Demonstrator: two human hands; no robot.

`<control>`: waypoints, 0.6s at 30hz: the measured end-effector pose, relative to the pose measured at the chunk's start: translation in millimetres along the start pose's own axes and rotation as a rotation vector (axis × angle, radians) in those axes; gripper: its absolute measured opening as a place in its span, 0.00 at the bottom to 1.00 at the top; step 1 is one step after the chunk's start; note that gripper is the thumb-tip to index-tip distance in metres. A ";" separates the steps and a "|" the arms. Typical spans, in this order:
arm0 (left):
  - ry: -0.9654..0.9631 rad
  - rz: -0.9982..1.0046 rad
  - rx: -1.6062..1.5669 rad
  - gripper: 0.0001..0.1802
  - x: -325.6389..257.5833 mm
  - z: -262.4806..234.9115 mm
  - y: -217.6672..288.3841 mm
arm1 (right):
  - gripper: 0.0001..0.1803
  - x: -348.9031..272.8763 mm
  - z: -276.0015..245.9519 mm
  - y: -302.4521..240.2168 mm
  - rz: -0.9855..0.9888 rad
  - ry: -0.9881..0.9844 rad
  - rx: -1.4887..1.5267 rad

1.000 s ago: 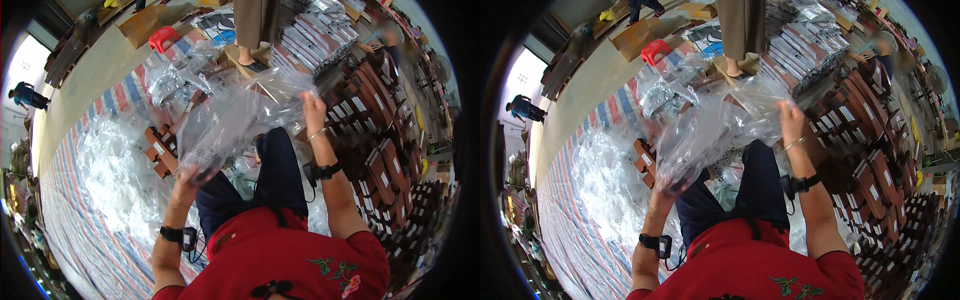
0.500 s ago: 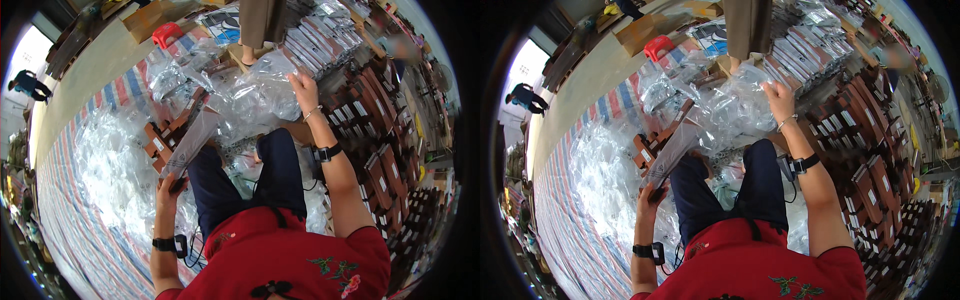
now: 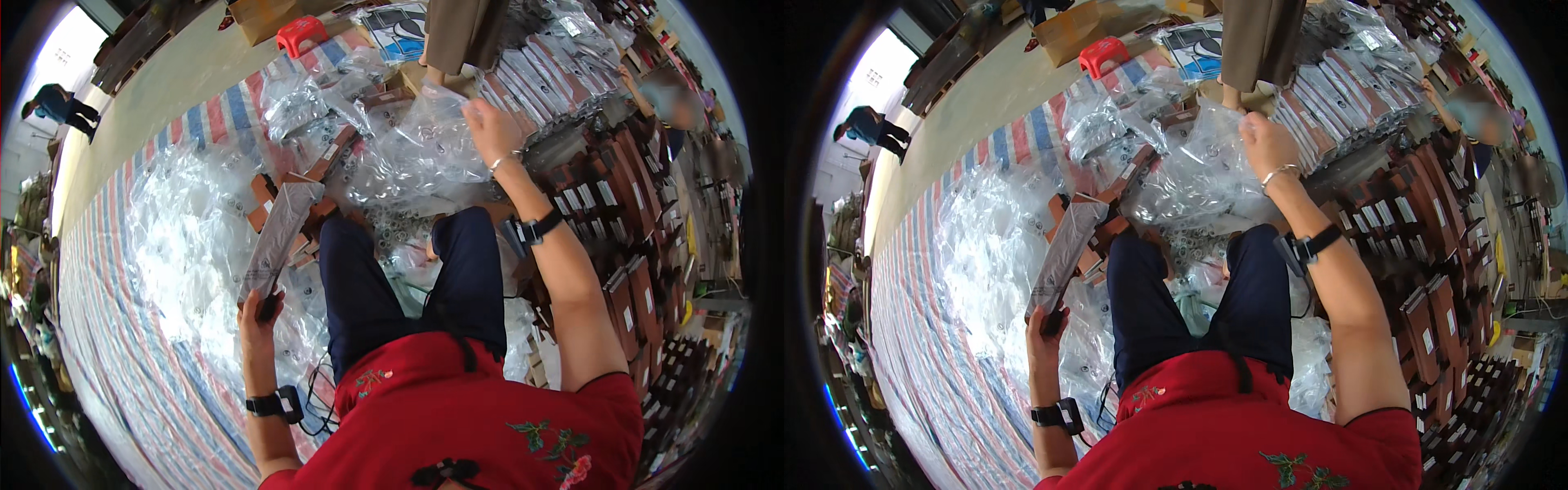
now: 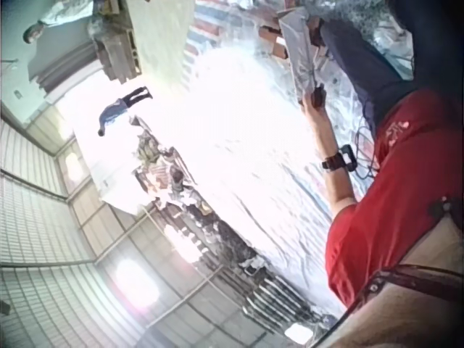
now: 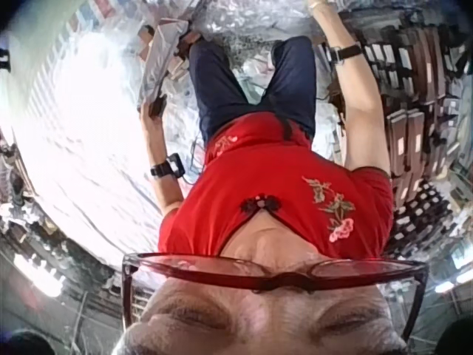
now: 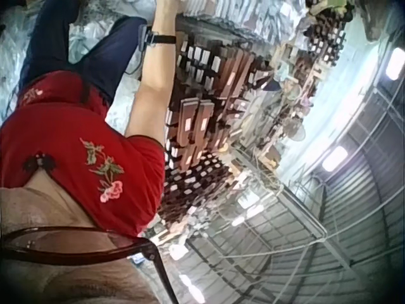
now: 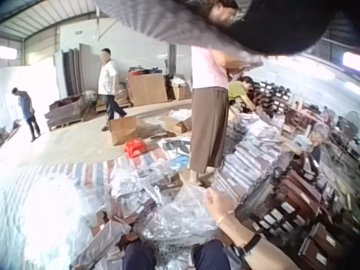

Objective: Packing wooden furniture legs into plastic bags and organizing them for shipment.

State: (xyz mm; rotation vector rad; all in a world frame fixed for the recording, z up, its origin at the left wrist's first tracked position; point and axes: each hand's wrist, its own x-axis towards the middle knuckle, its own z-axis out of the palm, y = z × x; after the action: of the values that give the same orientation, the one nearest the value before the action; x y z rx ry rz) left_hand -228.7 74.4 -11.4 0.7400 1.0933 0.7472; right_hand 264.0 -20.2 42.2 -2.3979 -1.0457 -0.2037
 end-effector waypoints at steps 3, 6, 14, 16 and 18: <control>0.020 0.021 -0.026 0.18 -2.0 0.3 -1.9 | 0.11 -9.9 10.5 -11.2 -0.013 -0.006 0.054; 0.033 0.002 -0.022 0.17 -12.6 -6.6 -5.8 | 0.09 -12.6 20.4 -5.8 -0.016 0.078 0.053; 0.024 -0.013 -0.096 0.19 -9.1 -5.5 -12.1 | 0.11 5.6 21.8 1.8 -0.034 0.207 0.144; 0.013 -0.011 -0.122 0.20 -10.9 -9.4 -15.4 | 0.12 -0.4 23.6 -7.2 0.023 0.086 0.406; -0.129 0.000 -0.337 0.22 -14.4 -8.7 -23.1 | 0.14 -21.9 29.9 -30.1 0.033 -0.187 0.788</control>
State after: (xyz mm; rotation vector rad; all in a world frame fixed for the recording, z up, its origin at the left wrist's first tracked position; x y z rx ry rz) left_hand -237.3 51.2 -25.8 0.4932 0.8236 0.8466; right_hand 225.2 -1.8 21.3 -1.7278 -0.9315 0.3883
